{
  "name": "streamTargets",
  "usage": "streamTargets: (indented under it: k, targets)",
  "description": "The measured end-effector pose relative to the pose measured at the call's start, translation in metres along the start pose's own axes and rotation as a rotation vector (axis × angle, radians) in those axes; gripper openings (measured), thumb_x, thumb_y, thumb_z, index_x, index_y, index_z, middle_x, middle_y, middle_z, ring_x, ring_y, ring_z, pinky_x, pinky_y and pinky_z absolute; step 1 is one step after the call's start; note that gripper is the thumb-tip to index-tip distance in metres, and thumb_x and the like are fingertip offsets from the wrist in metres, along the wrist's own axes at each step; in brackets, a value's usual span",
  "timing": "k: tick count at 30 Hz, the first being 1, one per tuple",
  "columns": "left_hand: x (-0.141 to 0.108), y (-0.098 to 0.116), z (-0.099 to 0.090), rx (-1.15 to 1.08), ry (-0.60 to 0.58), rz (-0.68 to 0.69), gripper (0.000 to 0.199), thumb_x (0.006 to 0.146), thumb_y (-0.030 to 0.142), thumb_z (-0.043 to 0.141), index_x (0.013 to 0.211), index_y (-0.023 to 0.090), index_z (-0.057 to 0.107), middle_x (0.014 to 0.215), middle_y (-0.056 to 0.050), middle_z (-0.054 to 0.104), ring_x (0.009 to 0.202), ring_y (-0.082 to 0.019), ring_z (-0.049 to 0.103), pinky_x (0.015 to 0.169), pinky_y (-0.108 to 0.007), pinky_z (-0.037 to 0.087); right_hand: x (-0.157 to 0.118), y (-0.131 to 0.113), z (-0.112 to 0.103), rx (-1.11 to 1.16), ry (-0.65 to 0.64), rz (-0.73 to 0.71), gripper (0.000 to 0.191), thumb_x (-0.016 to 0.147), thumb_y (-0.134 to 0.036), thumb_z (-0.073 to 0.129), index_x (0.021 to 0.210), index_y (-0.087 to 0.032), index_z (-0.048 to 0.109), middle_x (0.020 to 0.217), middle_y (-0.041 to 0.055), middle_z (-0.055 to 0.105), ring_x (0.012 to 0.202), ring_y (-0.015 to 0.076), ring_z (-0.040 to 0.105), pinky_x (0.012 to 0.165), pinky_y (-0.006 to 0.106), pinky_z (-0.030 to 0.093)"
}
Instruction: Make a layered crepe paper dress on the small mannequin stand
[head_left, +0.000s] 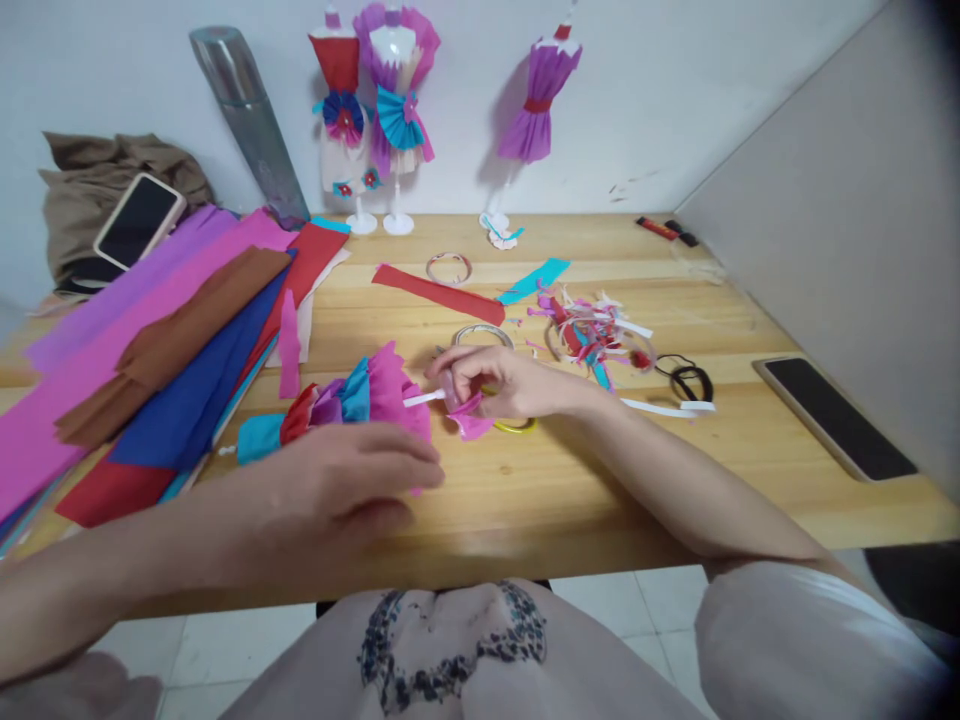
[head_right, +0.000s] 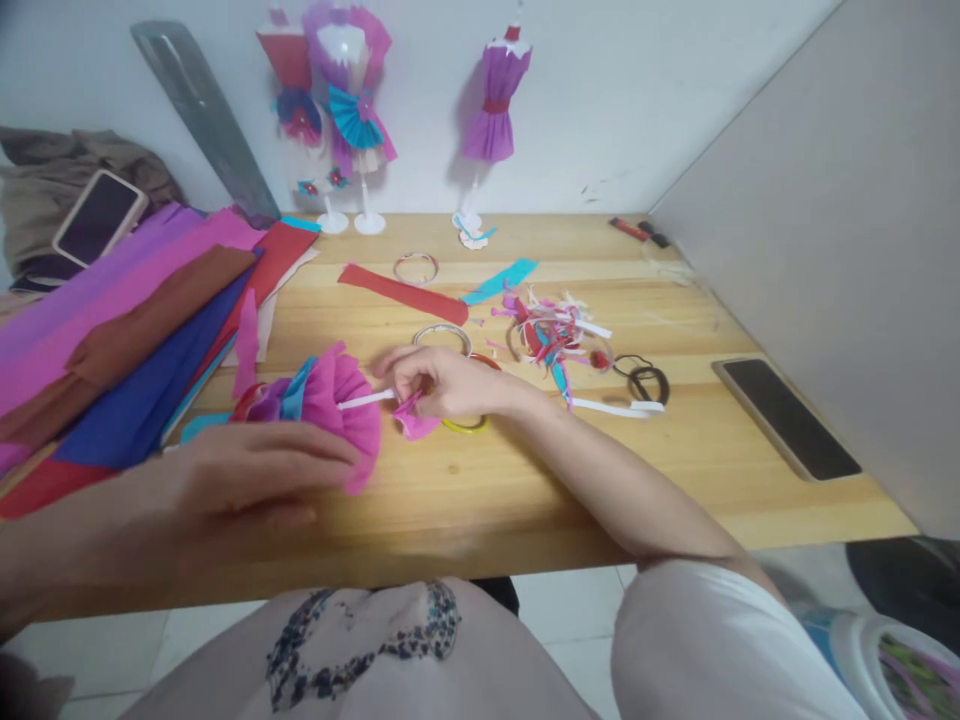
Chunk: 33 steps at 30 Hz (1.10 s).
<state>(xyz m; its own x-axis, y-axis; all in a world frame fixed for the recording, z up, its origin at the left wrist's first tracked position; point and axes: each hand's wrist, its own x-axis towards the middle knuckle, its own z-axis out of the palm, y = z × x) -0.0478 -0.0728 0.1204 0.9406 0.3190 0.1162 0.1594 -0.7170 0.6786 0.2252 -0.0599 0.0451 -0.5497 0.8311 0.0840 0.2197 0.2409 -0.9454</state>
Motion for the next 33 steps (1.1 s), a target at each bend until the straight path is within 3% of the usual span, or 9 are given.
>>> streamTargets:
  k: [3, 6, 9, 13, 19, 23, 26, 31, 33]
  targets:
    - [-0.006, 0.008, 0.024, -0.092, -0.127, -0.092, 0.036, 0.093, 0.019, 0.061, 0.128, 0.013, 0.068, 0.135, -0.014, 0.068, 0.125, -0.022, 0.065, 0.104, -0.026, 0.053, 0.005, -0.001, -0.006, 0.034, -0.122, 0.026, 0.008, 0.072, -0.016, 0.069, 0.068, -0.018, 0.062, 0.083, 0.0013, 0.066, 0.082, 0.0151, 0.061, 0.072, 0.027, 0.048]
    - [-0.012, 0.003, 0.039, -0.166, -0.104, -0.214, 0.043, 0.092, 0.025, 0.061, 0.135, 0.019, 0.064, 0.144, -0.013, 0.061, 0.132, -0.025, 0.06, 0.11, -0.036, 0.05, 0.003, -0.002, -0.006, 0.202, -0.044, 0.025, 0.012, 0.071, -0.021, 0.071, 0.066, -0.018, 0.061, 0.084, 0.0016, 0.066, 0.078, 0.0138, 0.059, 0.07, 0.026, 0.046]
    - [-0.014, -0.004, 0.047, -0.285, -0.015, -0.244, 0.039, 0.093, 0.025, 0.059, 0.131, 0.018, 0.065, 0.144, -0.015, 0.061, 0.128, -0.025, 0.063, 0.101, -0.035, 0.056, -0.002, -0.006, -0.002, 0.438, 0.094, 0.019, 0.015, 0.066, -0.023, 0.075, 0.064, -0.017, 0.061, 0.094, 0.0053, 0.07, 0.079, 0.0148, 0.062, 0.071, 0.027, 0.049]
    - [-0.008, -0.008, 0.046, -0.451, 0.158, -0.394, 0.037, 0.093, 0.028, 0.057, 0.126, 0.017, 0.067, 0.126, -0.014, 0.071, 0.105, -0.02, 0.071, 0.086, -0.032, 0.061, -0.009, -0.016, 0.008, 0.728, 0.271, 0.064, 0.015, 0.065, -0.024, 0.077, 0.066, -0.018, 0.063, 0.097, 0.0071, 0.071, 0.081, 0.0172, 0.067, 0.075, 0.032, 0.056]
    - [0.012, -0.014, 0.044, -0.676, 0.351, -0.519, 0.047, 0.083, 0.032, 0.067, 0.127, 0.017, 0.064, 0.105, -0.01, 0.076, 0.099, -0.021, 0.071, 0.079, -0.032, 0.058, -0.01, -0.016, 0.026, 1.034, 0.462, 0.142, 0.011, 0.066, -0.018, 0.074, 0.075, -0.019, 0.068, 0.082, 0.0061, 0.074, 0.095, 0.0235, 0.072, 0.085, 0.034, 0.063]
    - [0.023, -0.029, 0.05, -0.877, 0.442, -0.556, 0.028, 0.073, 0.033, 0.072, 0.095, 0.015, 0.067, 0.075, -0.003, 0.071, 0.072, -0.016, 0.069, 0.066, -0.029, 0.058, -0.008, 0.003, 0.04, 1.201, 0.545, 0.158, 0.016, 0.069, -0.011, 0.069, 0.083, -0.017, 0.07, 0.084, 0.0056, 0.078, 0.089, 0.0188, 0.075, 0.089, 0.029, 0.063]
    - [0.027, -0.039, 0.054, -0.929, 0.521, -0.603, 0.025, 0.07, 0.035, 0.073, 0.081, 0.017, 0.06, 0.06, 0.003, 0.061, 0.055, -0.011, 0.059, 0.052, -0.024, 0.053, -0.01, 0.011, 0.048, 1.296, 0.59, 0.15, 0.015, 0.068, -0.009, 0.069, 0.081, -0.017, 0.07, 0.086, 0.0052, 0.08, 0.087, 0.0158, 0.077, 0.089, 0.023, 0.062]
    - [0.03, -0.041, 0.052, -0.854, 0.682, -0.646, 0.025, 0.071, 0.035, 0.072, 0.082, 0.017, 0.058, 0.062, 0.004, 0.056, 0.054, -0.009, 0.052, 0.048, -0.02, 0.049, -0.019, 0.004, 0.063, 1.356, 0.597, 0.213, 0.016, 0.068, -0.012, 0.073, 0.083, -0.017, 0.07, 0.092, 0.0053, 0.081, 0.095, 0.0155, 0.077, 0.092, 0.019, 0.06]
    - [0.031, -0.04, 0.051, -0.844, 0.694, -0.65, 0.025, 0.072, 0.037, 0.07, 0.082, 0.018, 0.057, 0.062, 0.005, 0.055, 0.052, -0.008, 0.05, 0.045, -0.019, 0.044, -0.023, 0.002, 0.07, 1.362, 0.573, 0.251, 0.018, 0.068, -0.013, 0.073, 0.085, -0.017, 0.07, 0.096, 0.0058, 0.08, 0.095, 0.0157, 0.077, 0.091, 0.019, 0.06]
